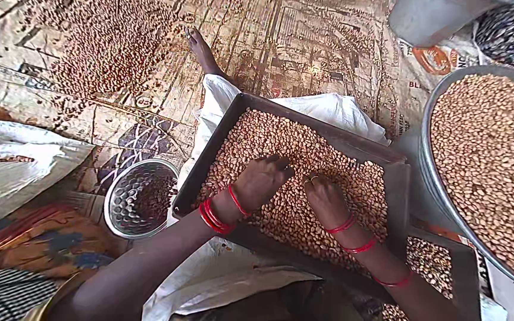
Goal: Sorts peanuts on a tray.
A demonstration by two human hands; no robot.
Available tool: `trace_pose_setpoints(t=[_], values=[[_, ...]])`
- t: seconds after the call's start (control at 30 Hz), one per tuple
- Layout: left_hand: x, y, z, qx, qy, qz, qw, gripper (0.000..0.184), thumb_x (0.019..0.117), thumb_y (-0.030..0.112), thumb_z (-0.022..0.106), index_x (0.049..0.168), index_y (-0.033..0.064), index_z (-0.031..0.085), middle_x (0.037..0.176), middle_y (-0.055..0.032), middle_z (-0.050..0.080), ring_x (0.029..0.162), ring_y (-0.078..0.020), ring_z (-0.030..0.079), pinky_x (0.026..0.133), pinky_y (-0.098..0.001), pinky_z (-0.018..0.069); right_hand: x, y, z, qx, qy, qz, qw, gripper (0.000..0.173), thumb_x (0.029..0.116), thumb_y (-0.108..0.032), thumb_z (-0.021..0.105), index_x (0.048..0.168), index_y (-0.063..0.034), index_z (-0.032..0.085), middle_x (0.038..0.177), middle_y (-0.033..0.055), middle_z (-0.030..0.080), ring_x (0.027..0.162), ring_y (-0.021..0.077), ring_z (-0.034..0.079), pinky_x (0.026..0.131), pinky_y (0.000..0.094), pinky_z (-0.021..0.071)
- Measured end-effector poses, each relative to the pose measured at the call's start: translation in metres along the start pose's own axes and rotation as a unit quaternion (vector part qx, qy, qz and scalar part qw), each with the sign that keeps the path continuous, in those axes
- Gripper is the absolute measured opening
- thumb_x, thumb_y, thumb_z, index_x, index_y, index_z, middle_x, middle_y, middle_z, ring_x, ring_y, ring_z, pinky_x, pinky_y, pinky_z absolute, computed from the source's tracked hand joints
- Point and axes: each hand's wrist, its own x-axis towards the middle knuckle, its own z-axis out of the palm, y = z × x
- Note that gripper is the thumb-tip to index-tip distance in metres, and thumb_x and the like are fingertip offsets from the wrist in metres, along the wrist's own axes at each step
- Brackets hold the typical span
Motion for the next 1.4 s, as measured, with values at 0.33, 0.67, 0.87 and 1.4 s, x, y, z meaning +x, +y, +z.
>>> trace_pose_setpoints(t=[0.33,0.67,0.87,1.4], values=[[0.012,0.008,0.027,0.013,-0.059,-0.052,0.997,0.019,0.0907,-0.008,0.065,0.107,-0.0031,0.073,0.111,-0.021,0.069,0.096,-0.0387,0.071,0.066,-0.0491,0.0589,0.004,0.025,-0.035,0.256,-0.118,0.068,0.957,0.013,0.0928,-0.003,0.062,0.099,0.0041,0.07,0.085,0.0211,0.07,0.08,0.0374,0.07,0.073,0.0504,0.055],[0.007,-0.002,0.009,-0.087,-0.048,-0.106,0.989,0.01,0.0951,-0.001,0.065,0.103,-0.0037,0.07,0.107,-0.0183,0.067,0.092,-0.033,0.071,0.073,-0.0487,0.0596,-0.001,-0.013,-0.01,0.099,-0.072,-0.018,0.992,0.015,0.0883,0.006,0.062,0.098,0.0097,0.073,0.096,0.0277,0.071,0.089,0.042,0.074,0.069,0.046,0.0606],[-0.04,-0.027,-0.032,-0.452,0.016,-0.242,0.858,0.017,0.1055,0.013,0.044,0.104,0.0086,0.059,0.08,0.0005,0.067,0.057,-0.0022,0.054,0.05,-0.0167,0.0426,0.012,0.025,-0.042,0.251,-0.14,0.067,0.955,0.014,0.0949,-0.006,0.063,0.102,0.0035,0.071,0.084,0.0209,0.07,0.078,0.0382,0.07,0.072,0.055,0.0536],[-0.073,-0.002,-0.026,-0.22,-0.176,-0.179,0.942,0.017,0.1014,0.015,0.06,0.101,0.0027,0.073,0.082,-0.014,0.068,0.076,-0.0295,0.066,0.07,-0.0522,0.0525,-0.021,0.031,-0.041,0.272,-0.273,-0.048,0.921,0.027,0.0932,-0.01,0.068,0.118,-0.0119,0.077,0.129,0.0204,0.066,0.125,0.0466,0.055,0.106,0.0636,0.0399]])
